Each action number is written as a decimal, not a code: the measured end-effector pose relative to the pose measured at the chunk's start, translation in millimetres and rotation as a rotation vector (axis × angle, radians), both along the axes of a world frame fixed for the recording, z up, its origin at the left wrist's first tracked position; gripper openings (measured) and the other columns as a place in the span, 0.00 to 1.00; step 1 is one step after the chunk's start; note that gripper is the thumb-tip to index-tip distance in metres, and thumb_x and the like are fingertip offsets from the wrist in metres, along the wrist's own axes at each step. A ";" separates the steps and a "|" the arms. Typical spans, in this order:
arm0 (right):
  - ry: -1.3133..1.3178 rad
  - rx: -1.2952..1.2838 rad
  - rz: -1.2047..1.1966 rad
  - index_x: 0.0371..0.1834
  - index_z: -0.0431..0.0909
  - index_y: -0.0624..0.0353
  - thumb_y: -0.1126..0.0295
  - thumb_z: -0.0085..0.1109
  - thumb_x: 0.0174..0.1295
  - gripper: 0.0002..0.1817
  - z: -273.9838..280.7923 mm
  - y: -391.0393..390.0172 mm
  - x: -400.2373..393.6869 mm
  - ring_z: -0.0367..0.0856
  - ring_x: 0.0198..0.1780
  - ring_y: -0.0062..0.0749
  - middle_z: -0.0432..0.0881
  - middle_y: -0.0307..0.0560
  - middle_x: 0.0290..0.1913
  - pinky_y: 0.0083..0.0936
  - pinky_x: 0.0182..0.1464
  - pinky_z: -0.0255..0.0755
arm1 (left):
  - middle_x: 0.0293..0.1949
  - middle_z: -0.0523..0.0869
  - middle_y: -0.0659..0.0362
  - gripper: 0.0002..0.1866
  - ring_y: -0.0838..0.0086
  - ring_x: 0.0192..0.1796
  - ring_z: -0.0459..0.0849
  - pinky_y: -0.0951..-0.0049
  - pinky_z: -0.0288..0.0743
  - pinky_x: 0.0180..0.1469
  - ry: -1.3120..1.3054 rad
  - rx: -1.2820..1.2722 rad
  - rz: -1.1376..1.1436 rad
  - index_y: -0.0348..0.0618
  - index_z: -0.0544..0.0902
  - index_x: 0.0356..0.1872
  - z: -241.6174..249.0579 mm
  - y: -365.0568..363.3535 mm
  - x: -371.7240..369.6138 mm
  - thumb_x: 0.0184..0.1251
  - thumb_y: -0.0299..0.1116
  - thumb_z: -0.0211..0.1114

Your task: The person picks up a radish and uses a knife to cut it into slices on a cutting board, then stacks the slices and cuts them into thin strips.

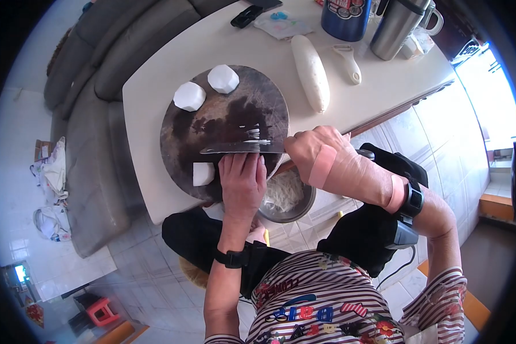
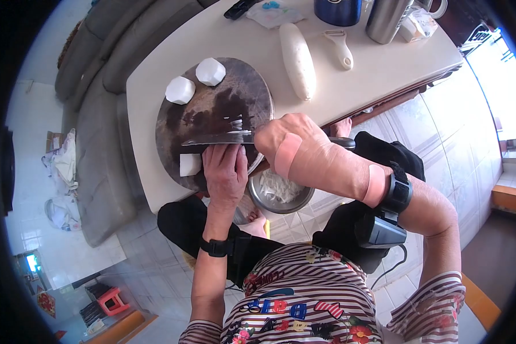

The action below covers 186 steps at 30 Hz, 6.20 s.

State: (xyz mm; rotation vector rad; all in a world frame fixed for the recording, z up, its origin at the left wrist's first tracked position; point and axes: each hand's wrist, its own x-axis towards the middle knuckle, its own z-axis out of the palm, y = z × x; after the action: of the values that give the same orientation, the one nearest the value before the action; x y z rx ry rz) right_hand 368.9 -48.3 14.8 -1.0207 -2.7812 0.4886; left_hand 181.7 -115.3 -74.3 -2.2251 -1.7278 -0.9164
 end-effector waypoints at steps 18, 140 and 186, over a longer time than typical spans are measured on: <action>0.066 0.047 0.015 0.23 0.82 0.59 0.74 0.59 0.46 0.03 -9.4 -5.5 -18.4 0.86 0.32 0.46 0.83 0.52 0.26 0.35 0.32 0.78 | 0.44 0.81 0.51 0.11 0.53 0.49 0.78 0.54 0.71 0.54 -0.033 -0.058 0.036 0.37 0.83 0.41 4.8 -3.3 4.5 0.55 0.23 0.64; -0.035 -0.032 0.033 0.26 0.85 0.60 0.75 0.60 0.49 0.05 6.1 -12.7 -20.0 0.87 0.33 0.46 0.85 0.56 0.29 0.36 0.34 0.80 | 0.40 0.82 0.55 0.10 0.58 0.44 0.79 0.58 0.72 0.50 -0.007 0.081 0.016 0.39 0.82 0.39 3.2 -13.3 3.2 0.55 0.23 0.67; 0.038 0.022 -0.031 0.21 0.81 0.65 0.76 0.60 0.45 0.03 12.4 -19.3 1.6 0.86 0.30 0.49 0.82 0.58 0.24 0.35 0.31 0.78 | 0.42 0.83 0.51 0.10 0.54 0.45 0.81 0.58 0.76 0.48 -0.173 0.096 0.002 0.35 0.83 0.39 3.9 -16.5 4.1 0.54 0.18 0.67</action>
State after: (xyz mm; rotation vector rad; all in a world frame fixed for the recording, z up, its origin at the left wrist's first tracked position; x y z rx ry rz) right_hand 370.5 -67.7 27.2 -1.0367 -2.7269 0.4677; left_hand 185.8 -131.8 -70.3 -2.1387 -1.7159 -1.1971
